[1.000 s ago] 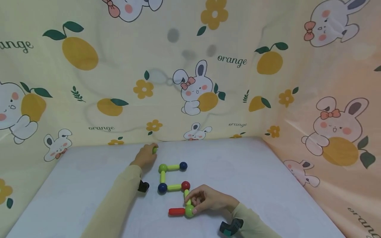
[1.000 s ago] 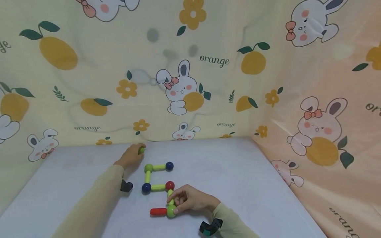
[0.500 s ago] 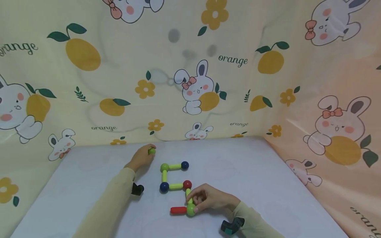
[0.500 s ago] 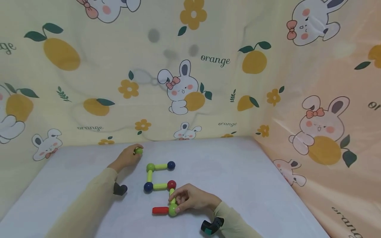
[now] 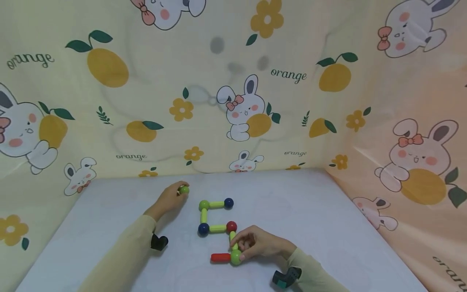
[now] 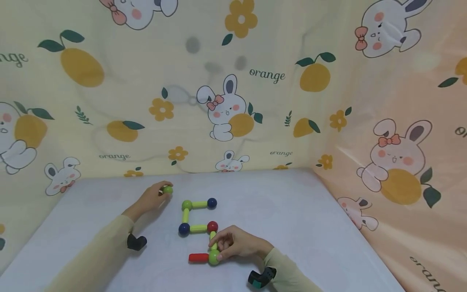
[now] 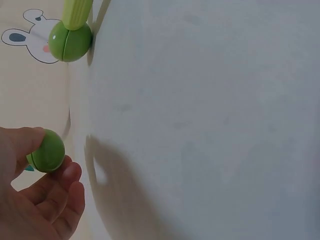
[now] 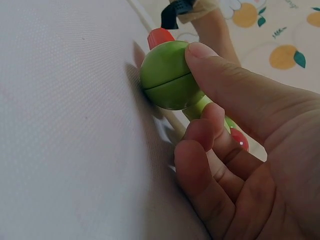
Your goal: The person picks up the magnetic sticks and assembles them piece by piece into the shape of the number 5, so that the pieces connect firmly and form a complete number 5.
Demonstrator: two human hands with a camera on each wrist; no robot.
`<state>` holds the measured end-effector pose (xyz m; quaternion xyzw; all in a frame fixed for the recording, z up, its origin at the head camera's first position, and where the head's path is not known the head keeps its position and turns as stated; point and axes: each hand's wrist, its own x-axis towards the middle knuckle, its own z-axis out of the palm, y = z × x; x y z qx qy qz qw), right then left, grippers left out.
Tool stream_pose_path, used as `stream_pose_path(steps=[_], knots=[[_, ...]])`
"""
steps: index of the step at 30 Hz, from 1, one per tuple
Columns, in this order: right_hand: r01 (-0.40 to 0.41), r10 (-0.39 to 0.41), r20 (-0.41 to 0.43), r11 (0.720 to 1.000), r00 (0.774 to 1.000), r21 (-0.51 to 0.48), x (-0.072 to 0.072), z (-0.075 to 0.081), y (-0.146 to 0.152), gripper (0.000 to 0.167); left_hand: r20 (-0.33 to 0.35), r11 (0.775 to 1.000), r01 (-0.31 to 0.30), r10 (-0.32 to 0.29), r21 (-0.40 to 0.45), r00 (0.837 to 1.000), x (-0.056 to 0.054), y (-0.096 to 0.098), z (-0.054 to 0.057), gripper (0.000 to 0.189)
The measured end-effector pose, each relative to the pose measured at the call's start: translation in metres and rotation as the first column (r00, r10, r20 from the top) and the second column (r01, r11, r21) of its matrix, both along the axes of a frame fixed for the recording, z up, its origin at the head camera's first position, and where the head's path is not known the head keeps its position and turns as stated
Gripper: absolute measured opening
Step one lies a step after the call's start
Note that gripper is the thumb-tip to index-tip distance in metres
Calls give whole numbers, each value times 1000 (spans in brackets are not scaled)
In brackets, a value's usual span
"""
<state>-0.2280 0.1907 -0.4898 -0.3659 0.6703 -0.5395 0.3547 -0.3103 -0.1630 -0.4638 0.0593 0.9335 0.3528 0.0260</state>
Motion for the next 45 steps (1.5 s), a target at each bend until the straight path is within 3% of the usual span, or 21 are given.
stream_pose_path(steps=[7, 18, 34, 45], knots=[[12, -12, 10, 1000, 1000, 20, 0, -1, 1, 39, -26, 999, 13, -12, 32, 1000, 12, -6, -4, 40], [0, 0, -1, 1000, 1000, 16, 0, 0, 1, 40, -2, 997, -2, 2, 72, 1000, 39, -9, -3, 40], [-8, 8, 13, 1000, 1000, -5, 1, 1, 0, 40, -34, 992, 81, -78, 95, 996, 73, -20, 2, 38], [-10, 11, 23, 1000, 1000, -6, 0, 2, 0, 41, -45, 974, 180, -176, 136, 983, 100, -9, 14, 37]])
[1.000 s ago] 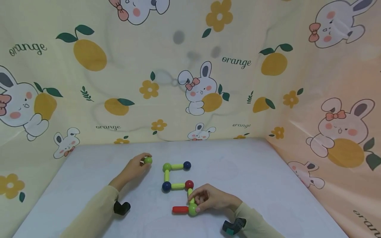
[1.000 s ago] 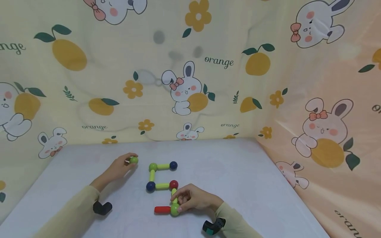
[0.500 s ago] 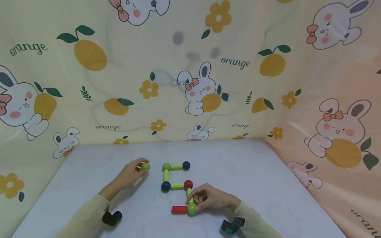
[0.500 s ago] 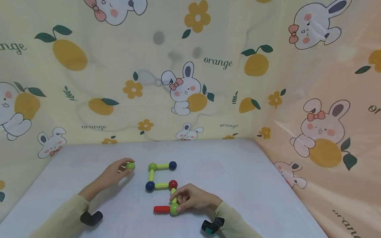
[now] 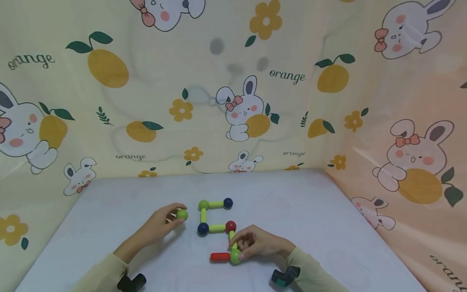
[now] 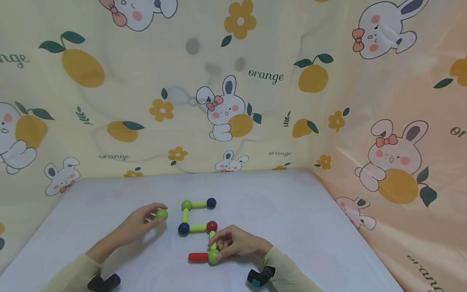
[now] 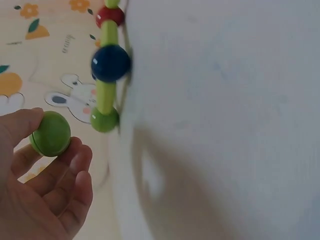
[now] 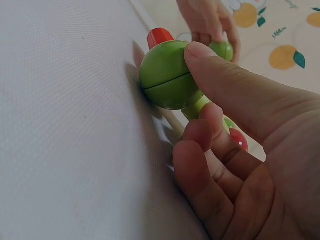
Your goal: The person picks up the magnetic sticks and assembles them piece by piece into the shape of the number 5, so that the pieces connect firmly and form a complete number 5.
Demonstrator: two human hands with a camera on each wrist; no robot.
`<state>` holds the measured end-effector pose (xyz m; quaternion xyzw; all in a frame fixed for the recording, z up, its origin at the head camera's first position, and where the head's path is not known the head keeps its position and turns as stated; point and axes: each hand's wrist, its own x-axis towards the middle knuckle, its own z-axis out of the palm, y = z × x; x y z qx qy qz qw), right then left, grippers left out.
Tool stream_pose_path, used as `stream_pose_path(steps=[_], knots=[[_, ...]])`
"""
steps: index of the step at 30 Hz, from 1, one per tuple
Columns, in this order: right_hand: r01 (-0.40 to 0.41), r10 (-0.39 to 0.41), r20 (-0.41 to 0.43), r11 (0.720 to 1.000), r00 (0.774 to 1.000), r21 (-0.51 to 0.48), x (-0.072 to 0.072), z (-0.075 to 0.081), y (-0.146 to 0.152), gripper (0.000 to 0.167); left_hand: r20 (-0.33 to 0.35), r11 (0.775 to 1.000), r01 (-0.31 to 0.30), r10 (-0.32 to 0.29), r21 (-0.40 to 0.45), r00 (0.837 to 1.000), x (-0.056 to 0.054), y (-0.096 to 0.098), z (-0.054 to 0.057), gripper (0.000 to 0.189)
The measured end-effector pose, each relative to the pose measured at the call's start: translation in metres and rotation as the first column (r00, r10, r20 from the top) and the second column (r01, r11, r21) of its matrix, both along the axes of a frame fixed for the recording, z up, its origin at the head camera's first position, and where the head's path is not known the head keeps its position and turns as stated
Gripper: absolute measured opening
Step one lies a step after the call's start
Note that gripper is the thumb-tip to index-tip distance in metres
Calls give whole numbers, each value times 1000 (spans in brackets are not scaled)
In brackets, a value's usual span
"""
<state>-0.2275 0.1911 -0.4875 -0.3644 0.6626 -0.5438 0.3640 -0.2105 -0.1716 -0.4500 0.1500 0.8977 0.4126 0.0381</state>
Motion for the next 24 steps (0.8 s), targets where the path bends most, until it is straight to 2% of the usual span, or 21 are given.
stream_pose_path(steps=[5, 10, 16, 24], knots=[[0, 0, -8, 1000, 1000, 1, 0, 0, -1, 40, 11, 997, 73, -74, 32, 997, 12, 6, 7, 39], [6, -6, -10, 1000, 1000, 11, 0, 0, 0, 40, 43, 991, 128, -130, 41, 991, 22, 16, 8, 39], [7, -7, -12, 1000, 1000, 19, 0, -1, -1, 39, 112, 982, 183, -186, 42, 976, 28, 27, 2, 37], [10, -10, -14, 1000, 1000, 19, 0, 0, -1, 40, 155, 965, 259, -264, 50, 952, 34, 37, -10, 35]])
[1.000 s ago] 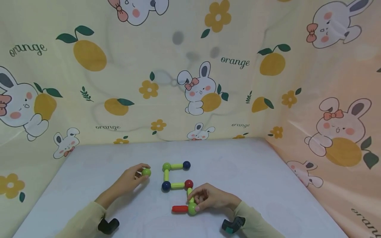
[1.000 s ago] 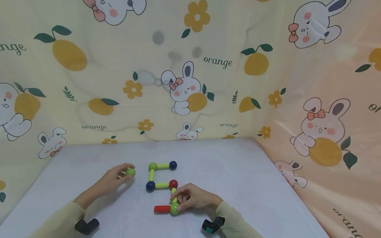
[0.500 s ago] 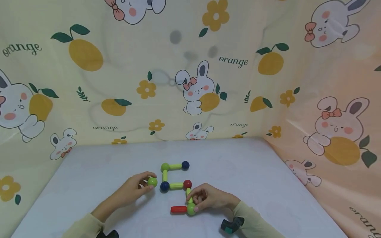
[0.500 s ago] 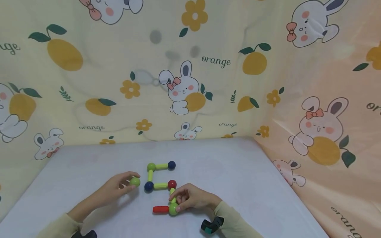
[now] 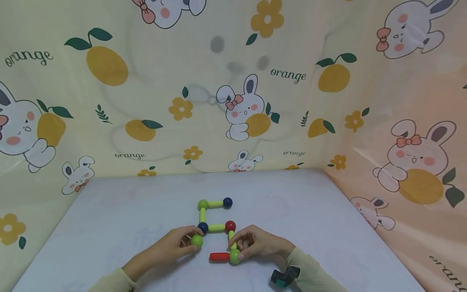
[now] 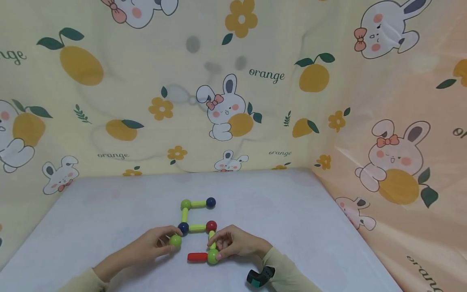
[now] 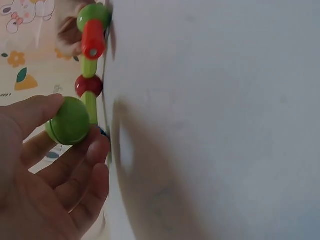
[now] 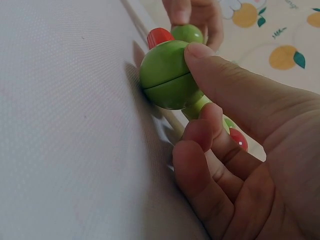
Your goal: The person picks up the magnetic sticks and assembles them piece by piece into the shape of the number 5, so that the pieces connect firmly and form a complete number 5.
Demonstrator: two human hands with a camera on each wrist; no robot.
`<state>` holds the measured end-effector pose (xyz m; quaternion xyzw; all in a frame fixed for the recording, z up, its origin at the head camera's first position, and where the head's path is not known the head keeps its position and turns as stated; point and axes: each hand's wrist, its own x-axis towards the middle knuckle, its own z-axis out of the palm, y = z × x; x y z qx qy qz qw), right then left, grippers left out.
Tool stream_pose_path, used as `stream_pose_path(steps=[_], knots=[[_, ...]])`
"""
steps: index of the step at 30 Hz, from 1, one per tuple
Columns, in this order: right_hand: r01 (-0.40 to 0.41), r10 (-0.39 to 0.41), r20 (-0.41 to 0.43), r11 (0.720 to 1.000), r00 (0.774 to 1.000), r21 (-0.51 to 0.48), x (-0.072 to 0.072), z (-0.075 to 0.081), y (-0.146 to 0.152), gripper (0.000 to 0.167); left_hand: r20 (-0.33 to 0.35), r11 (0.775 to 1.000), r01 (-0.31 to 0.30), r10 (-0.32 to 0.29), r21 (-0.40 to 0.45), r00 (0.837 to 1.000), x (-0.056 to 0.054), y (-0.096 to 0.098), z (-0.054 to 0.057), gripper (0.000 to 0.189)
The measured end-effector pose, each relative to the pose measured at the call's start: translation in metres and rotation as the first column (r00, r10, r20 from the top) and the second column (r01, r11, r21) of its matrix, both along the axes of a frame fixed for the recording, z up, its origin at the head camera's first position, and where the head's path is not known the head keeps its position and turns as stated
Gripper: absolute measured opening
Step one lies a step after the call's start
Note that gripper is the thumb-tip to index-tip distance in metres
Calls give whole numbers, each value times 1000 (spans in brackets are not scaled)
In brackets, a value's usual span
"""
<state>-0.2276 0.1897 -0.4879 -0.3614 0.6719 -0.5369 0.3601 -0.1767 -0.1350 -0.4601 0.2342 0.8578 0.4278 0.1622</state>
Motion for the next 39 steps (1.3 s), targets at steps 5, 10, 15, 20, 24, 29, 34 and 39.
stream_pose_path(steps=[5, 10, 15, 20, 24, 29, 34, 39], knots=[[-3, 3, -2, 1000, 1000, -11, 0, -1, 0, 40, 31, 999, 40, -40, -10, 999, 2, 8, -5, 33], [-6, 6, 0, 1000, 1000, -21, 0, -1, 0, 40, 21, 998, 67, -67, -16, 998, 4, 13, -5, 33], [-8, 8, 1, 1000, 1000, -26, 1, 0, 0, 40, 26, 997, 69, -68, -29, 997, 6, 15, -4, 34], [-16, 16, 4, 999, 1000, -35, 1, 1, 0, 41, 53, 997, 63, -61, -38, 997, 7, 16, -5, 34], [-18, 18, 9, 999, 1000, -38, 1, 1, 0, 41, 51, 996, 69, -66, -51, 997, 7, 17, -5, 32], [-12, 13, 19, 999, 1000, -37, 1, 0, 0, 41, 43, 996, 74, -72, -56, 997, 7, 18, -4, 30], [-14, 14, 18, 999, 1000, -42, 0, 0, 0, 41, 49, 995, 72, -69, -68, 996, 8, 19, -2, 29], [-18, 19, 16, 999, 1000, -47, 0, 0, 0, 41, 66, 994, 72, -67, -78, 996, 9, 19, -1, 28]])
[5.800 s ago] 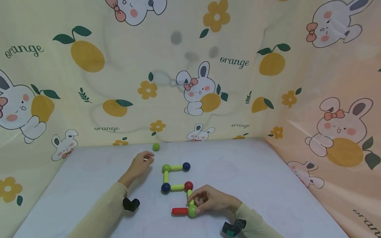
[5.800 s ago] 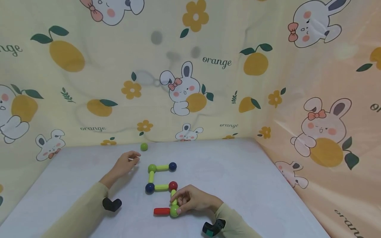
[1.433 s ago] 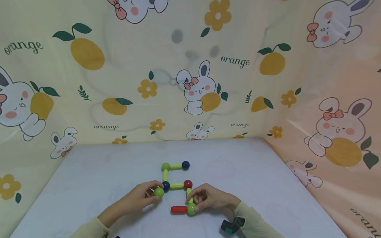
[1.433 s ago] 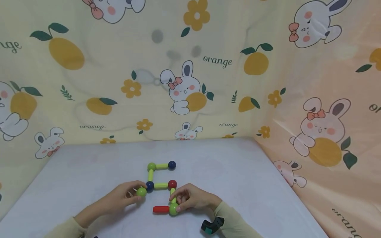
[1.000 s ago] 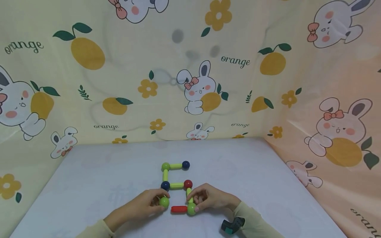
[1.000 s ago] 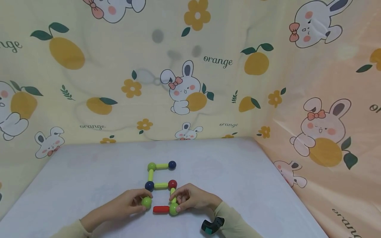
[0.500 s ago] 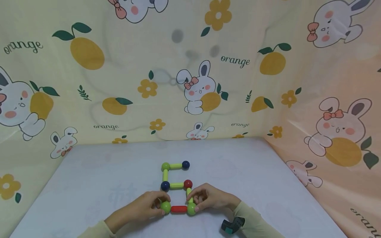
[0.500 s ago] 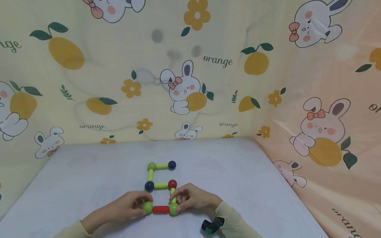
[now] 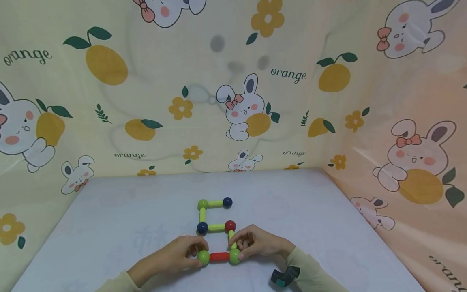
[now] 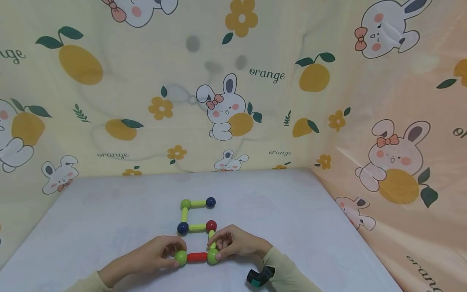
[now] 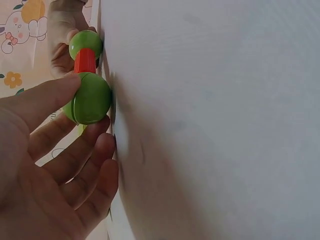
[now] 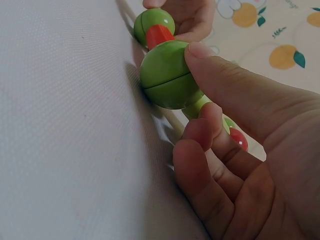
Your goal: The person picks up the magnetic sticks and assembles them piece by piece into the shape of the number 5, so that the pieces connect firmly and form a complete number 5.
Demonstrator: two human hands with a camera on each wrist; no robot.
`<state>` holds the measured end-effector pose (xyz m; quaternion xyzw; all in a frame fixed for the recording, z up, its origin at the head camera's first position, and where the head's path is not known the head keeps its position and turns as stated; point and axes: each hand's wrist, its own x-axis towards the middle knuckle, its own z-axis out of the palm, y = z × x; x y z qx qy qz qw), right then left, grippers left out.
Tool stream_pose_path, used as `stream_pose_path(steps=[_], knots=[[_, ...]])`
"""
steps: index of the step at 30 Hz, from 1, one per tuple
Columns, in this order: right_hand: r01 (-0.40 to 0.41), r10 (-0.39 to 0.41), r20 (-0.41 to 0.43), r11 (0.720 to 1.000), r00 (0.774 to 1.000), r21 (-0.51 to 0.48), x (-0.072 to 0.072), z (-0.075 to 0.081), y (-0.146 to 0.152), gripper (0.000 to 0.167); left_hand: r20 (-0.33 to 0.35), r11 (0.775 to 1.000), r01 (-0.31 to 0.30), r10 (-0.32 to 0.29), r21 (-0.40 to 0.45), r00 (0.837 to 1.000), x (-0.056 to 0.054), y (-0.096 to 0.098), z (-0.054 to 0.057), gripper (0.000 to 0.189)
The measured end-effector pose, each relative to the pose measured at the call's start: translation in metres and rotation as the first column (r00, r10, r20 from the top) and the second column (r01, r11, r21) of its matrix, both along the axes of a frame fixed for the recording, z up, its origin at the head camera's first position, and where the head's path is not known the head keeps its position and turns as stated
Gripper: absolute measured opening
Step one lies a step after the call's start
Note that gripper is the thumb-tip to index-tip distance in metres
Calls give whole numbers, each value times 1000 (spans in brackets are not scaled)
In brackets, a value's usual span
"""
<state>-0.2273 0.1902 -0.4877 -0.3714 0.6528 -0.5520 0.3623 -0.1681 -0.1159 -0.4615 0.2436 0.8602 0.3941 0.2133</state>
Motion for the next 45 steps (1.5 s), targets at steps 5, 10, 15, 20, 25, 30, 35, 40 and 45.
stream_pose_path(steps=[5, 10, 15, 20, 25, 30, 35, 40, 45], knots=[[0, 0, 5, 1000, 1000, -1, 0, 1, 1, 41, 9, 1000, 7, -7, 5, 1000, 0, 0, -1, 27], [3, -3, 8, 1000, 1000, 5, 0, 1, 1, 41, -1, 999, 27, -27, 26, 1000, 1, -2, 0, 28], [5, -5, 1, 1000, 1000, 13, 1, 1, 1, 41, -12, 999, 40, -39, 35, 999, 1, -3, 0, 29], [5, -5, 4, 1000, 1000, 11, 1, 1, 1, 42, -11, 998, 43, -43, 40, 999, 1, -3, 0, 31], [4, -4, 7, 1000, 1000, -3, 0, -1, 1, 42, -8, 998, 39, -39, 45, 999, 0, -3, -1, 31], [1, -1, 8, 1000, 1000, -8, 0, -1, 1, 43, 12, 998, 27, -27, 48, 1000, 0, -5, -1, 31], [-4, 4, 6, 1000, 1000, 0, 0, 0, 1, 44, 14, 997, 16, -17, 69, 1000, 0, -9, 0, 29], [17, -17, -1, 999, 1000, 31, -1, 0, -1, 42, 8, 998, -10, 10, 70, 1000, -2, -13, 0, 25], [91, -87, -47, 992, 995, 90, -1, 3, -1, 40, -24, 996, -28, 31, 83, 999, -7, -16, 5, 25]])
